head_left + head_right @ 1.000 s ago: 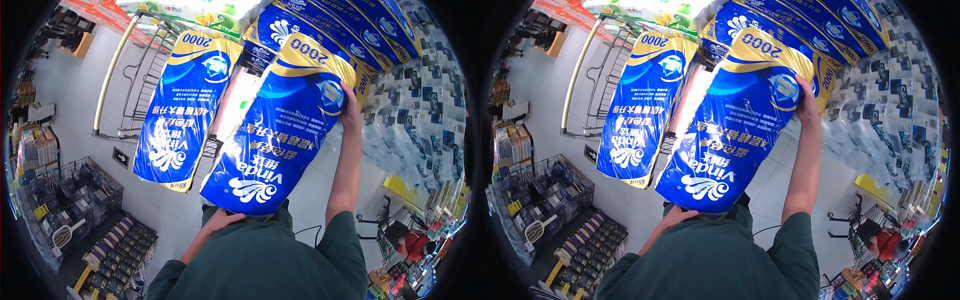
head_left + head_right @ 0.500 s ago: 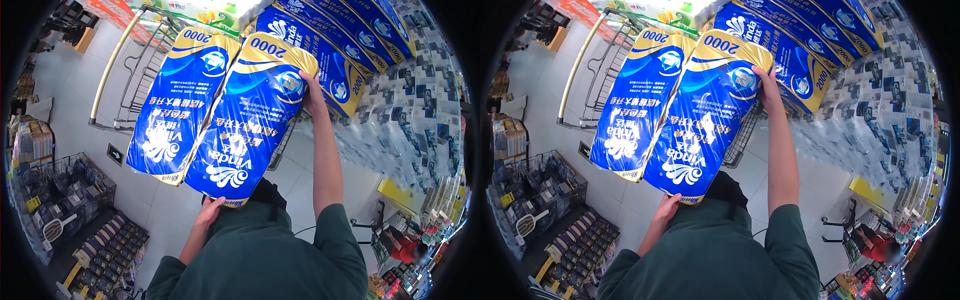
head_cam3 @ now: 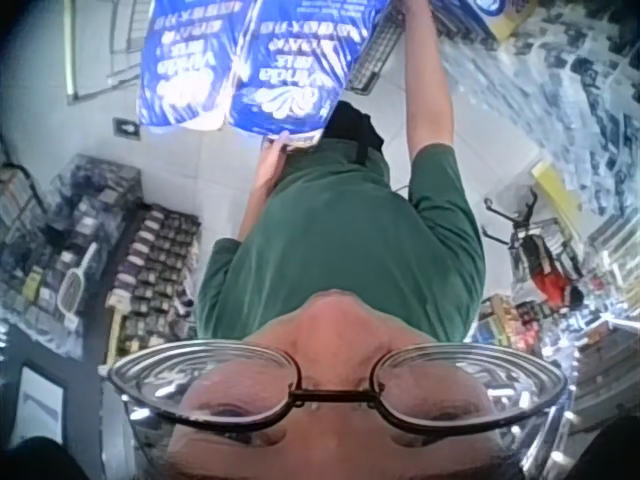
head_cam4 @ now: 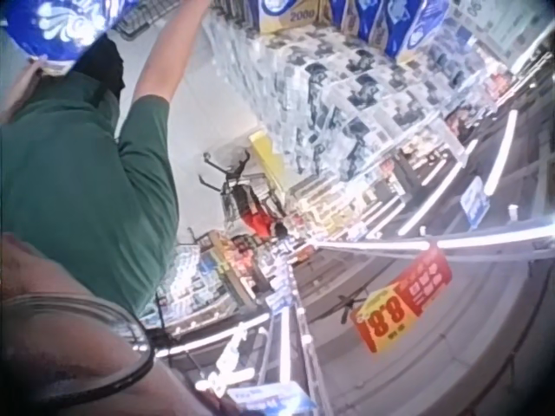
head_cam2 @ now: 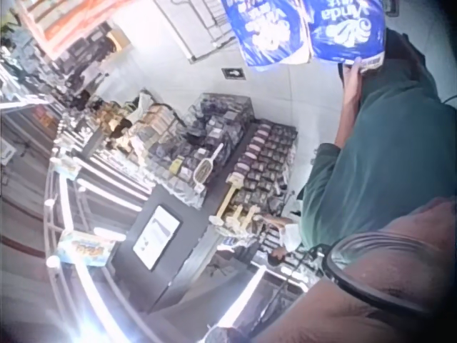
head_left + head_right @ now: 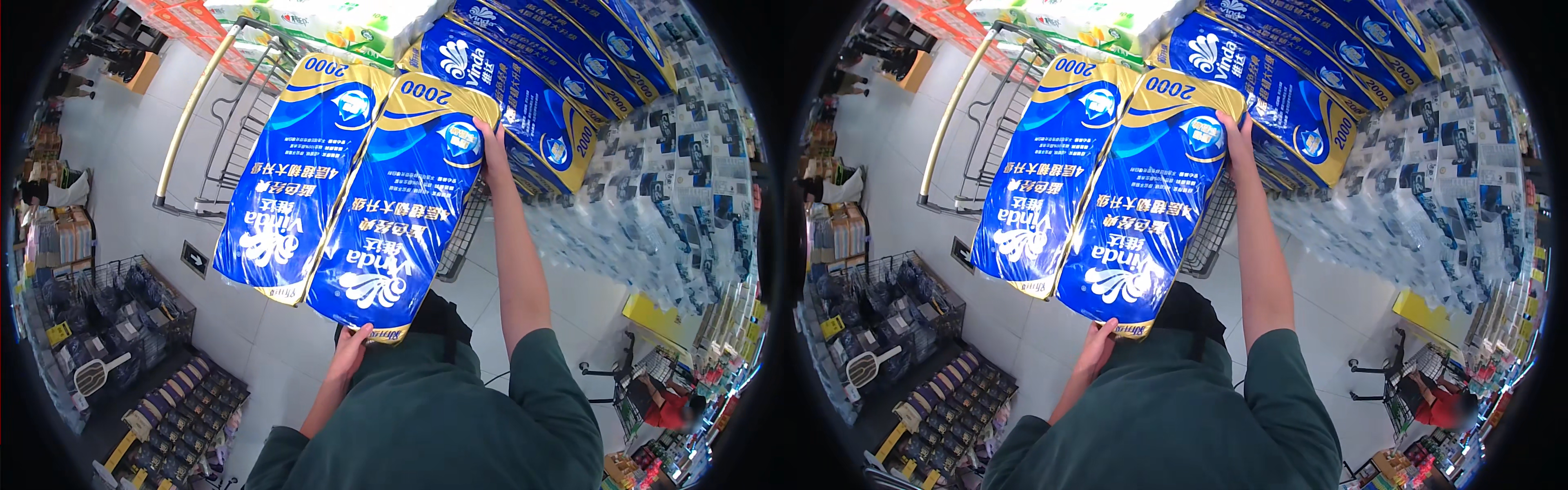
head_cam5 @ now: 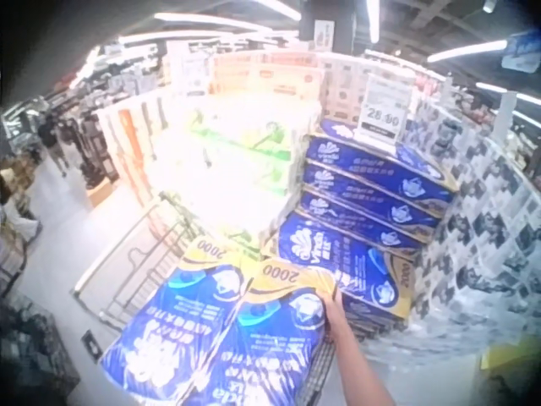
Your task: Selecting and placing various packs of tissues into a shopping cart in a supermarket aisle.
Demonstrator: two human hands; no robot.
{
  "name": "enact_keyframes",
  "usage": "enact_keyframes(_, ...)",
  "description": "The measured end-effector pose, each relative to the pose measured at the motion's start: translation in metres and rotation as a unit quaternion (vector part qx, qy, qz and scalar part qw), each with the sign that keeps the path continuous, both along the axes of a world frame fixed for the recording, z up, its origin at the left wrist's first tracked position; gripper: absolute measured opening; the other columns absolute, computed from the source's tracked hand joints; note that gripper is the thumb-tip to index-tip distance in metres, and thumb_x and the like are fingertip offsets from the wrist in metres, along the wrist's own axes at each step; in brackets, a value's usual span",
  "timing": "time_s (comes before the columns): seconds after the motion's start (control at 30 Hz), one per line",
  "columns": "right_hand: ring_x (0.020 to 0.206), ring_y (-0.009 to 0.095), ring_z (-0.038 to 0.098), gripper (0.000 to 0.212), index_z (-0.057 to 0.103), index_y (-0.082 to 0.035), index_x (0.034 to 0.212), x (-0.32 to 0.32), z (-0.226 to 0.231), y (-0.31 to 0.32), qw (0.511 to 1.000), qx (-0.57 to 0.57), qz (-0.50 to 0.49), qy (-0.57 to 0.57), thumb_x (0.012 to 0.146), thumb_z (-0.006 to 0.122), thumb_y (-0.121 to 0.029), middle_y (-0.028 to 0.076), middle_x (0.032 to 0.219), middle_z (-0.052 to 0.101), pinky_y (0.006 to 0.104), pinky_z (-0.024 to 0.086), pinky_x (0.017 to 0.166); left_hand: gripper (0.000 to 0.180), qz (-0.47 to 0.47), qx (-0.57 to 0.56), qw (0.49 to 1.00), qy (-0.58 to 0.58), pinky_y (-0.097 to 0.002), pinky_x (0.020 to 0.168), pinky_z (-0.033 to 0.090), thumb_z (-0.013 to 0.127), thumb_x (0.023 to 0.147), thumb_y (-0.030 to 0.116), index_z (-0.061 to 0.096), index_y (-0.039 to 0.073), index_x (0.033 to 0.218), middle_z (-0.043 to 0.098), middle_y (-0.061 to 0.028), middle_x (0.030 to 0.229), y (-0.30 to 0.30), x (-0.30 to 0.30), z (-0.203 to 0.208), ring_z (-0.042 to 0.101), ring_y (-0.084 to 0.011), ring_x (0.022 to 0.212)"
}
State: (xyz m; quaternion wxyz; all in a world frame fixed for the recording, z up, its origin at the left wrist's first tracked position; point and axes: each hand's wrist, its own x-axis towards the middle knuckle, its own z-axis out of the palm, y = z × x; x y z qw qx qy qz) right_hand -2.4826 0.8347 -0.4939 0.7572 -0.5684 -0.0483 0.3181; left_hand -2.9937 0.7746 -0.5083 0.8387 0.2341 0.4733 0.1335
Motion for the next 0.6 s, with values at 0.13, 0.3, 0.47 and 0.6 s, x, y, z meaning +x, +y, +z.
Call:
enact_keyframes(0.13, 0.116, 0.026, 0.059, 0.076, 0.038, -0.005, 0.147, 0.016, -0.030, -0.002, 0.992, -0.086, -0.038, -0.083, 0.087, 0.075, -0.034, 0.014, 0.133, 0.057, 0.0366, 0.049, 0.098, 0.058, -0.028, -0.011, 0.999, 0.017, -0.0377, 0.107, 0.045, 0.072, 0.092, 0.007, 0.043, 0.000, 0.141, 0.057, -0.0120, 0.136, 0.013, 0.009, -0.020, 0.056, -0.0212, 0.125)
enact_keyframes(0.3, 0.133, 0.047, 0.042, 0.101, 0.030, -0.003, 0.154, 0.005, -0.020, -0.012, 0.915, -0.308, -0.083, -0.248, 0.082, 0.076, -0.055, 0.034, 0.145, 0.035, 0.0474, 0.038, 0.110, 0.062, -0.050, -0.015, 0.998, 0.032, -0.0367, 0.107, 0.045, 0.074, 0.092, 0.013, 0.041, -0.001, 0.143, 0.056, -0.0131, 0.136, 0.015, 0.004, -0.017, 0.055, -0.0220, 0.126)
enact_keyframes(0.47, 0.130, 0.050, 0.039, 0.086, 0.037, -0.005, 0.150, -0.064, 0.020, -0.033, 0.767, -0.306, -0.074, -0.559, 0.085, 0.076, -0.045, 0.036, 0.142, 0.036, 0.0555, 0.032, 0.110, 0.064, -0.156, 0.105, 0.975, 0.116, -0.0363, 0.110, 0.041, 0.073, 0.094, 0.026, 0.043, -0.004, 0.143, 0.055, -0.0136, 0.139, 0.017, 0.004, -0.005, 0.053, -0.0228, 0.127)
enact_keyframes(0.6, 0.133, 0.052, 0.037, 0.085, 0.035, -0.007, 0.153, -0.122, 0.021, -0.043, 0.771, -0.290, -0.042, -0.565, 0.086, 0.078, -0.035, 0.038, 0.145, 0.032, 0.0557, 0.033, 0.111, 0.075, -0.276, 0.124, 0.939, 0.166, -0.0352, 0.108, 0.042, 0.072, 0.094, 0.039, 0.041, -0.007, 0.144, 0.059, -0.0186, 0.136, 0.036, 0.006, 0.020, 0.057, -0.0250, 0.123)
